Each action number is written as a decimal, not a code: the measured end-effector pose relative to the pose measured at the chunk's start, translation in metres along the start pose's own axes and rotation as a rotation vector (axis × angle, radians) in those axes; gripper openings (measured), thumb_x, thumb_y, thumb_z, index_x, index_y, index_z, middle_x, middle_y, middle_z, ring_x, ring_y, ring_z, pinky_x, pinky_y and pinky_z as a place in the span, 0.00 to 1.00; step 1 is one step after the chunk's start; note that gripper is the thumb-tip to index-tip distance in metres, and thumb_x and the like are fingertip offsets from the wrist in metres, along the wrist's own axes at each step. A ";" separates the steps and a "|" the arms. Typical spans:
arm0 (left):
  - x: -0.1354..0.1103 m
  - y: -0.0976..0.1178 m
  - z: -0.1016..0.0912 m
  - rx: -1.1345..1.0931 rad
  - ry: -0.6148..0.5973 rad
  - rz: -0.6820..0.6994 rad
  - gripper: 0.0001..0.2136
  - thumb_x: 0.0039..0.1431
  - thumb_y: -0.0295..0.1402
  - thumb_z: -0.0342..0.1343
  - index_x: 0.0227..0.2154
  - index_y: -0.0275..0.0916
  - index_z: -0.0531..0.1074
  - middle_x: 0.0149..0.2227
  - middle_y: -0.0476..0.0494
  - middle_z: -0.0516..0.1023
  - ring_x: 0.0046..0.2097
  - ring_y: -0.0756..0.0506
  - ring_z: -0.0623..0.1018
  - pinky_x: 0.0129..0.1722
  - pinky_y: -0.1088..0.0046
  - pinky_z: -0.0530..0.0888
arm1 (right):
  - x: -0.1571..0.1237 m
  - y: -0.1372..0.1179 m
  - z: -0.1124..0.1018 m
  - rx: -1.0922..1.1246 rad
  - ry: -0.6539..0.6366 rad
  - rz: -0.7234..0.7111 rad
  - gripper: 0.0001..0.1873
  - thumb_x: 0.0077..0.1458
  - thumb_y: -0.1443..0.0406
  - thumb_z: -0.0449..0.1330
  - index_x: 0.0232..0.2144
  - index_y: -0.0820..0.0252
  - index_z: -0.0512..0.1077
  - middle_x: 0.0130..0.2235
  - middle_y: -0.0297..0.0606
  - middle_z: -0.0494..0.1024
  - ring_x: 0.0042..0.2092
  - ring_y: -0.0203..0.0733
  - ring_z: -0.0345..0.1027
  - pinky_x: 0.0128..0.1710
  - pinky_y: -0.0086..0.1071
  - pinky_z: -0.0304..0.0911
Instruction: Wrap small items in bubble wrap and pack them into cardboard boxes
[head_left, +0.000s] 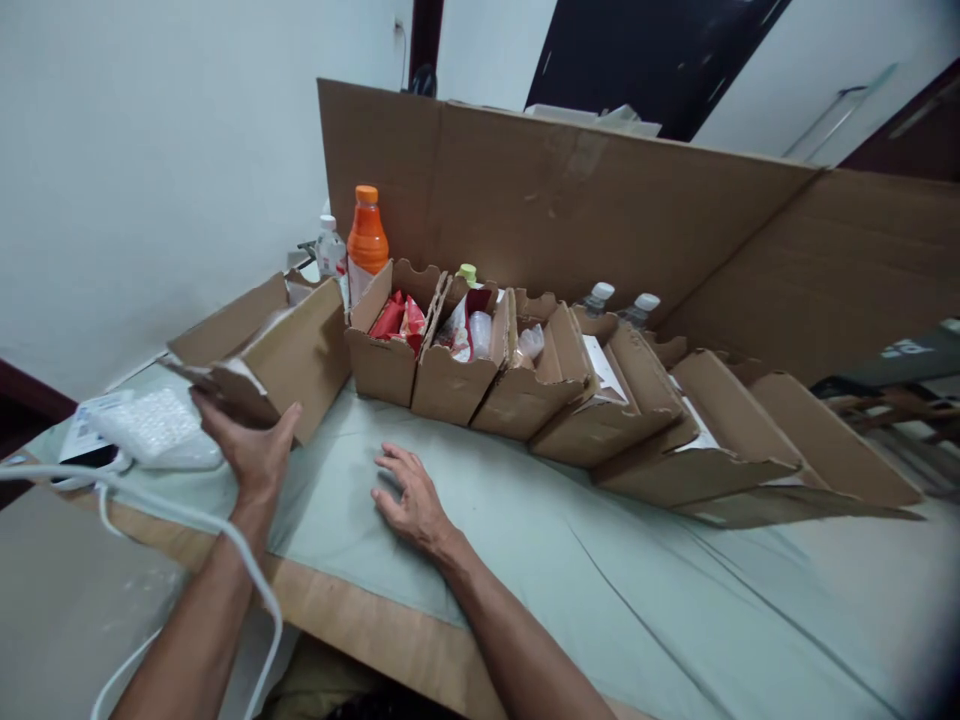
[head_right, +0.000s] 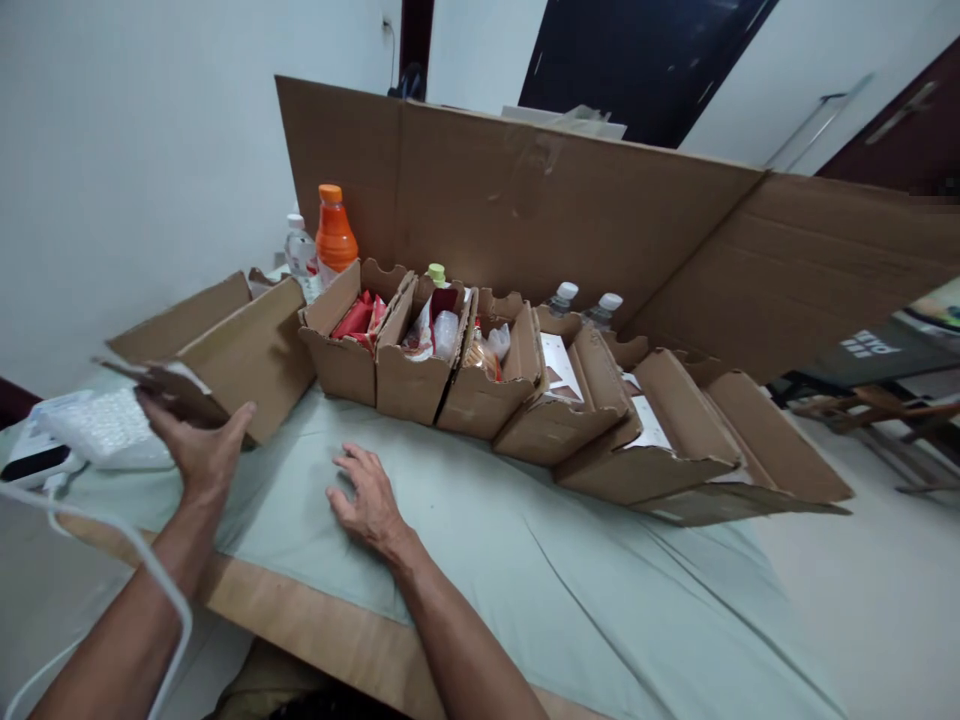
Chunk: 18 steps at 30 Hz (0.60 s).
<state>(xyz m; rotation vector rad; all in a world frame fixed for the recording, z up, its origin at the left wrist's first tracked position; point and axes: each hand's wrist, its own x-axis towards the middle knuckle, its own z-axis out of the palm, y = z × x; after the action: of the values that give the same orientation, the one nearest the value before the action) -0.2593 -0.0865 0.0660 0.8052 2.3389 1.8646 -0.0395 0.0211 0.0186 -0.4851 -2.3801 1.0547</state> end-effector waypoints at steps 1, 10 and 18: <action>0.013 0.001 0.012 0.067 0.154 0.019 0.59 0.50 0.48 0.67 0.71 0.38 0.30 0.74 0.27 0.39 0.75 0.26 0.39 0.73 0.46 0.47 | 0.000 0.000 0.000 0.007 0.007 -0.005 0.23 0.55 0.65 0.62 0.54 0.56 0.73 0.64 0.50 0.71 0.63 0.53 0.66 0.64 0.53 0.61; 0.042 -0.005 0.069 0.040 0.015 0.135 0.39 0.57 0.45 0.61 0.68 0.33 0.57 0.67 0.25 0.60 0.71 0.32 0.60 0.70 0.51 0.57 | 0.001 0.000 -0.001 0.066 0.018 0.015 0.19 0.54 0.67 0.62 0.50 0.56 0.76 0.61 0.48 0.75 0.61 0.52 0.68 0.62 0.51 0.63; 0.006 -0.006 0.092 -0.010 -0.091 0.129 0.38 0.60 0.47 0.59 0.68 0.35 0.57 0.68 0.26 0.61 0.67 0.33 0.66 0.67 0.51 0.63 | 0.002 0.002 0.003 0.083 0.046 0.015 0.17 0.55 0.68 0.61 0.48 0.56 0.77 0.59 0.47 0.76 0.60 0.51 0.70 0.62 0.49 0.64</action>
<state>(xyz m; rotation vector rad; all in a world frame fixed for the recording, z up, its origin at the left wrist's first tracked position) -0.2355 -0.0024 0.0368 1.0399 2.2727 1.8418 -0.0429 0.0216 0.0163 -0.4924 -2.2860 1.1315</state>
